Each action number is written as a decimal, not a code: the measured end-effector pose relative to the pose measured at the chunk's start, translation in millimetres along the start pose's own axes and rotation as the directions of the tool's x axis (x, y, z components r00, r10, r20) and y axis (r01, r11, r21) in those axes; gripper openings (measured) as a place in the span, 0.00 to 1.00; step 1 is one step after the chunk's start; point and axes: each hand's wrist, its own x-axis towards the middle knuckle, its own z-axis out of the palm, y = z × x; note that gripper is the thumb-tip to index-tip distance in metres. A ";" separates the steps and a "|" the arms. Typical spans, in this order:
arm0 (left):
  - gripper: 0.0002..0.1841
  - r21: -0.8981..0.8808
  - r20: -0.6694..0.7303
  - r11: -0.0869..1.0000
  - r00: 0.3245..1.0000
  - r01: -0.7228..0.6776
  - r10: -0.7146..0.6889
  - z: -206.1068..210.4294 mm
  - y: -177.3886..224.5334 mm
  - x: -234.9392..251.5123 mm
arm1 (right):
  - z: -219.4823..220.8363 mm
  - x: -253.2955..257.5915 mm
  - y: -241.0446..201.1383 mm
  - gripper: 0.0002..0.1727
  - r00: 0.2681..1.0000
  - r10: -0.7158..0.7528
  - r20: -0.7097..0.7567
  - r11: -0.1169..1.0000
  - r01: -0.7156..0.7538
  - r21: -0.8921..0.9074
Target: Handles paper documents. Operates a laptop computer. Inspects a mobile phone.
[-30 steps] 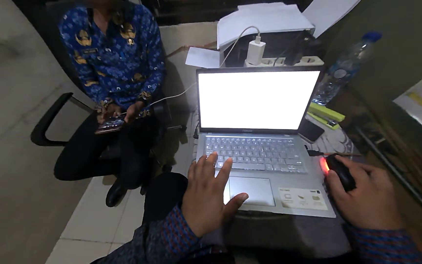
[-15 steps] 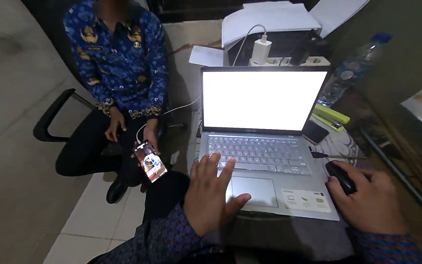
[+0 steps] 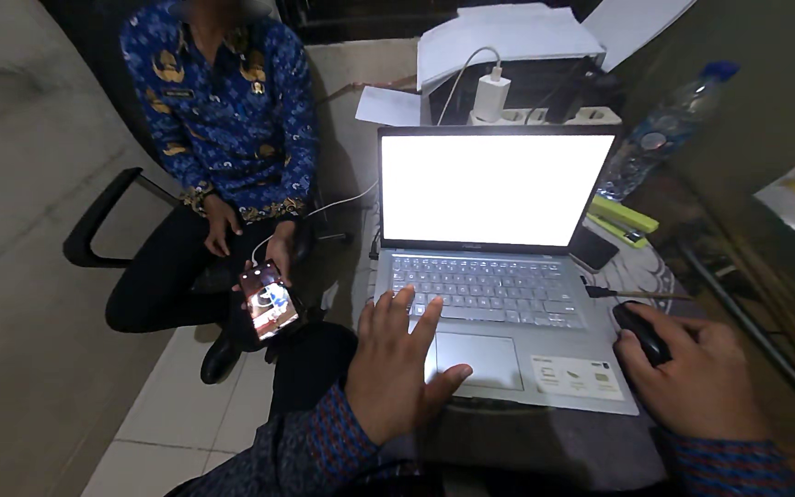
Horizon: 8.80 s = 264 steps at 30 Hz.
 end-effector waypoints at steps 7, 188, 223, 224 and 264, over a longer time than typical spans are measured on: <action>0.47 0.000 -0.008 1.000 1.000 -0.006 0.006 0.8 -0.8 -0.7 | 0.8 -1.1 0.8 0.28 1.000 0.002 -0.002 1.000 -0.002 0.000; 0.51 -0.108 0.347 0.975 0.926 0.196 -0.148 -20.3 1.3 62.2 | 10.8 -33.7 -87.2 0.39 0.963 -0.248 0.109 0.968 0.242 0.065; 0.51 -0.065 0.085 0.990 0.989 0.124 -0.118 -3.5 1.7 19.3 | 21.8 -2.6 -91.4 0.42 0.961 -0.252 0.113 0.967 0.247 0.058; 0.51 -0.065 0.083 0.990 0.989 0.125 -0.119 -3.5 1.6 19.0 | 22.5 -2.7 -91.3 0.42 0.961 -0.249 0.119 0.968 0.243 0.060; 0.48 -0.027 0.011 0.996 0.997 0.083 -0.082 -4.3 2.3 15.7 | 14.4 -5.5 -92.3 0.29 0.973 -0.200 0.118 0.978 0.191 0.082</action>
